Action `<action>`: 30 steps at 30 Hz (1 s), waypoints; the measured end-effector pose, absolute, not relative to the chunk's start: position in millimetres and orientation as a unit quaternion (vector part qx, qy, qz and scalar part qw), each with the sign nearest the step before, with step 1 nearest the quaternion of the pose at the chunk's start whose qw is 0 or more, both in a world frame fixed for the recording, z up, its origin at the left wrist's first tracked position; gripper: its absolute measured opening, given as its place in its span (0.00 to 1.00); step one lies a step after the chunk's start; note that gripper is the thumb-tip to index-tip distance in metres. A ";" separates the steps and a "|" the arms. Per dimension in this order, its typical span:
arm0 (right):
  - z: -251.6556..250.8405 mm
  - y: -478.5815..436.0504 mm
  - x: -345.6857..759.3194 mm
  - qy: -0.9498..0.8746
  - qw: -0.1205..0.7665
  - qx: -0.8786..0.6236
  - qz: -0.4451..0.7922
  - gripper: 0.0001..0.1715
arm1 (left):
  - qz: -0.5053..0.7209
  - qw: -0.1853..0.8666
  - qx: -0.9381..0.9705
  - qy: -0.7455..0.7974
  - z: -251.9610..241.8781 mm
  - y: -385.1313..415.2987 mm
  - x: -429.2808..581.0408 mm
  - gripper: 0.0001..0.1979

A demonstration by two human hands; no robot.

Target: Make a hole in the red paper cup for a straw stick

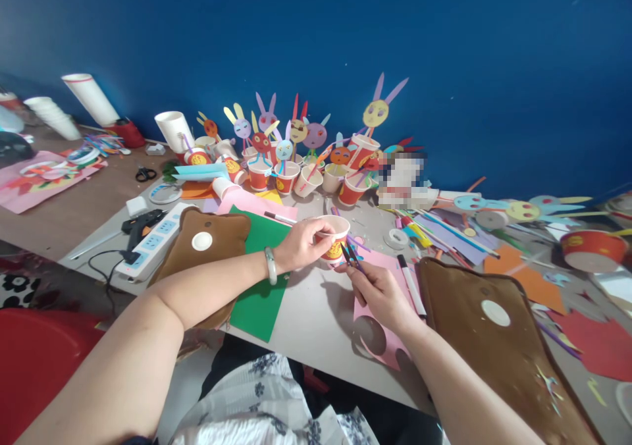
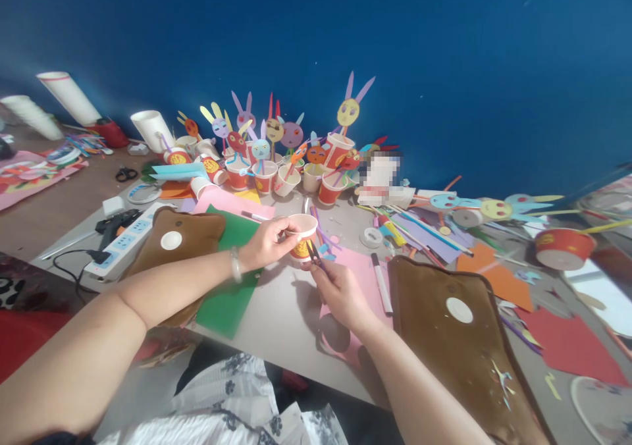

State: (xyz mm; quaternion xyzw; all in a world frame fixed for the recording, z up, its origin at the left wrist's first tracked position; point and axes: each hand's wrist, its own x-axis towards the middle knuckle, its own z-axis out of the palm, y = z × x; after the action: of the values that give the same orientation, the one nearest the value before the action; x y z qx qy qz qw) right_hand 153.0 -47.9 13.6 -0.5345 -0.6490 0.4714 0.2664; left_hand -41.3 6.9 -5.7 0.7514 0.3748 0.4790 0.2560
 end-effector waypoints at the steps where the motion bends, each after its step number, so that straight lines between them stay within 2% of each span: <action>1: 13.7 -47.5 153.0 -0.647 0.266 -0.534 0.474 0.26 | 0.479 0.255 0.754 0.371 -6.4 6.7 -41.1 0.05; 14: 15.0 -46.8 152.7 -0.631 0.271 -0.533 0.494 0.25 | 0.454 0.198 0.796 0.347 -9.1 5.6 -43.2 0.04; 24: 14.7 -47.3 157.9 -0.616 0.258 -0.520 0.532 0.25 | 0.414 0.069 0.846 0.328 -9.0 4.7 -42.4 0.07; 30: 9.9 -51.4 152.6 -0.660 0.270 -0.545 0.441 0.24 | 0.419 0.107 0.843 0.320 -7.3 1.5 -41.7 0.07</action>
State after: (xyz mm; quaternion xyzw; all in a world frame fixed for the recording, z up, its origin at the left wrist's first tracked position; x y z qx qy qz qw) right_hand 152.6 -51.4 9.9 -0.5452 -0.6600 0.4408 0.2699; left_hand -41.7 1.5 -7.3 0.8426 0.3203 0.4194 0.1074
